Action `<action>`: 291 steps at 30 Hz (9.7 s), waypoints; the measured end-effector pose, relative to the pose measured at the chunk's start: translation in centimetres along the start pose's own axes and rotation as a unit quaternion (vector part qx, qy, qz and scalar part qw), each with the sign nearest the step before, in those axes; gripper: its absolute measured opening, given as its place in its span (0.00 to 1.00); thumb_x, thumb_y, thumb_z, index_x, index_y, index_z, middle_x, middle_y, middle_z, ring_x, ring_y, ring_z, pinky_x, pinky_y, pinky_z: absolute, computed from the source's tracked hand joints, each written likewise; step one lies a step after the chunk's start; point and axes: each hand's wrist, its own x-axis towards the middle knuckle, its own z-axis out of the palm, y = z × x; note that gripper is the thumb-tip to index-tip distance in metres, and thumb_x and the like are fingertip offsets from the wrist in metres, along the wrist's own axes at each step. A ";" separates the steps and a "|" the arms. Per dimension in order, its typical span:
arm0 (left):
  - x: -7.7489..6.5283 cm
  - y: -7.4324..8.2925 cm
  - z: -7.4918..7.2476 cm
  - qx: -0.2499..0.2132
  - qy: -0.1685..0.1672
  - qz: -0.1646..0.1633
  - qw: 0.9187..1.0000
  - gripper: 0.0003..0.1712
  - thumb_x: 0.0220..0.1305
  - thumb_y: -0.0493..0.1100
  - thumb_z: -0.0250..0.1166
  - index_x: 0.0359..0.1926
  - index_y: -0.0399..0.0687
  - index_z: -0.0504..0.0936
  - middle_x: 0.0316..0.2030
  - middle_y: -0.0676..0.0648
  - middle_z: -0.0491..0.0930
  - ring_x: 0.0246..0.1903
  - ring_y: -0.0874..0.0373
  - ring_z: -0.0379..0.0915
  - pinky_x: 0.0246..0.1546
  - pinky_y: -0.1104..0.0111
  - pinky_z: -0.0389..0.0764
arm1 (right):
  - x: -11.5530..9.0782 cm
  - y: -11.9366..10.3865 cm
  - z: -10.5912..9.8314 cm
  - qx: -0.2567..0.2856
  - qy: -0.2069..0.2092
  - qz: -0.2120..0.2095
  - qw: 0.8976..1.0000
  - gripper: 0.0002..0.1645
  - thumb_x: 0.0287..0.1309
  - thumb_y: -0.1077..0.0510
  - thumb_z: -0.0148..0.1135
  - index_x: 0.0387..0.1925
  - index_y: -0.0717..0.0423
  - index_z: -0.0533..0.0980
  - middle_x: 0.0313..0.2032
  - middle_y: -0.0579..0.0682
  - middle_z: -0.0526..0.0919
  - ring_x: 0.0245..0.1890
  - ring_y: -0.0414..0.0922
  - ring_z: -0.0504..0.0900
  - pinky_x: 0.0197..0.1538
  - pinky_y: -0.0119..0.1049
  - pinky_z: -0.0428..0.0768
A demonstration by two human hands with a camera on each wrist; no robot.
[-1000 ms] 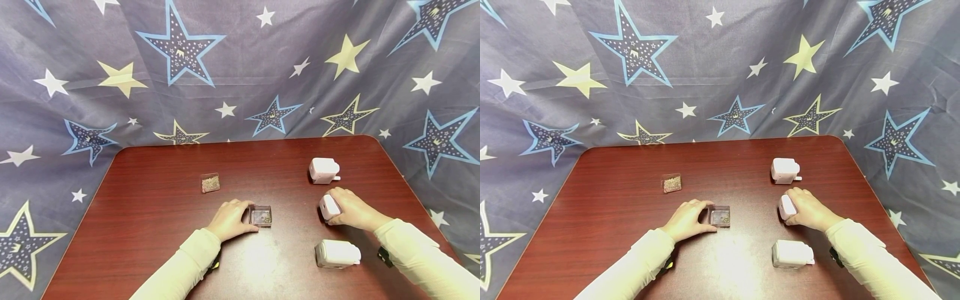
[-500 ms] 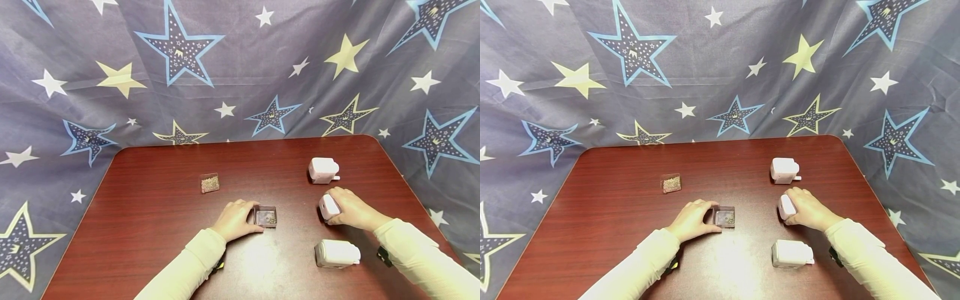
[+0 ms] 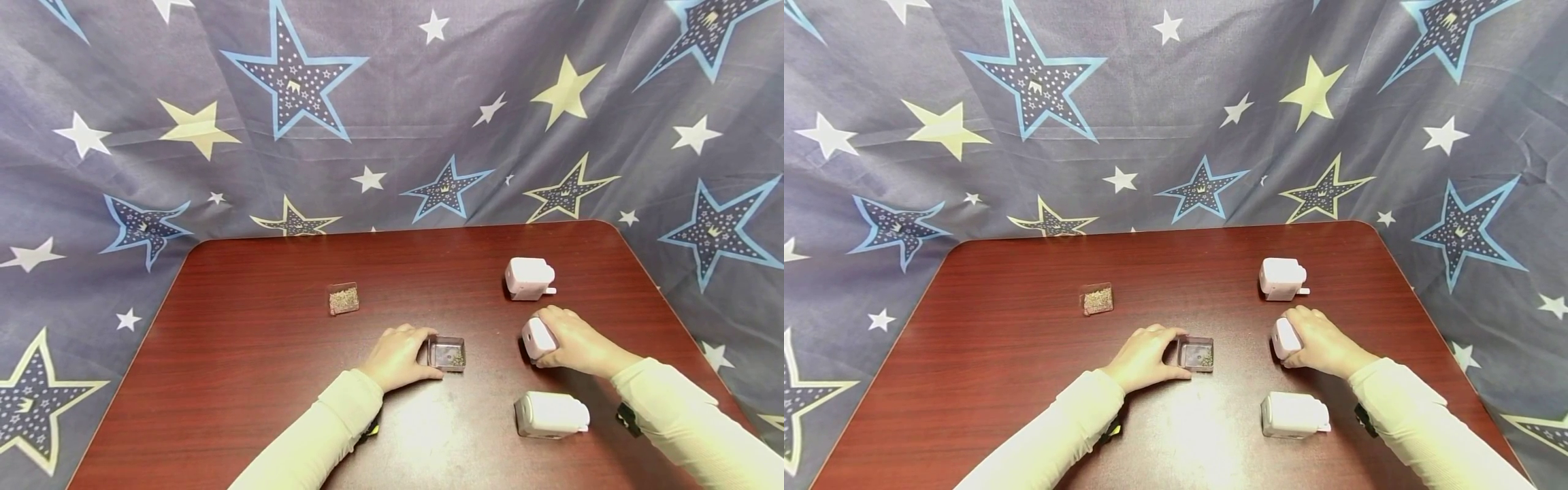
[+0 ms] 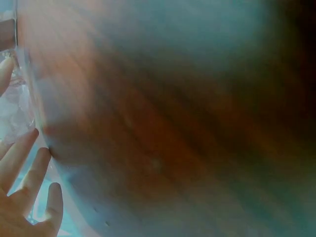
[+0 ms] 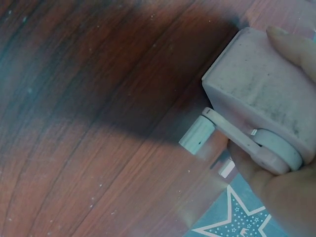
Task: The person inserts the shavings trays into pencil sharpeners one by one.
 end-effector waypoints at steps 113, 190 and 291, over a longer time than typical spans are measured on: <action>7.8 10.8 4.1 0.123 0.011 -0.015 0.992 0.35 0.45 0.69 0.75 0.49 0.57 0.79 0.39 0.59 0.87 0.41 0.61 0.76 0.36 0.67 0.75 | 0.1 0.1 0.1 0.001 0.010 -0.003 1.000 0.33 0.26 0.58 0.79 0.41 0.54 0.74 0.35 0.47 0.76 0.36 0.46 0.74 0.42 0.45 0.73; 8.1 8.2 -0.6 0.086 0.035 0.031 0.995 0.39 0.57 0.69 0.65 0.66 0.57 0.73 0.56 0.57 0.82 0.50 0.59 0.77 0.47 0.66 0.79 | 1.1 -1.5 -3.3 -0.013 -0.048 0.062 0.997 0.46 0.51 0.31 0.69 0.59 0.61 0.74 0.52 0.58 0.81 0.52 0.58 0.78 0.53 0.55 0.76; -2.2 -14.7 -5.3 -0.058 0.065 -0.236 0.968 0.45 0.56 0.58 0.72 0.70 0.48 0.68 0.60 0.35 0.76 0.62 0.40 0.68 0.58 0.43 0.70 | 11.3 1.9 -5.2 -0.019 -0.138 0.126 0.982 0.57 0.36 0.51 0.81 0.62 0.78 0.63 0.52 0.75 0.77 0.54 0.68 0.76 0.59 0.59 0.73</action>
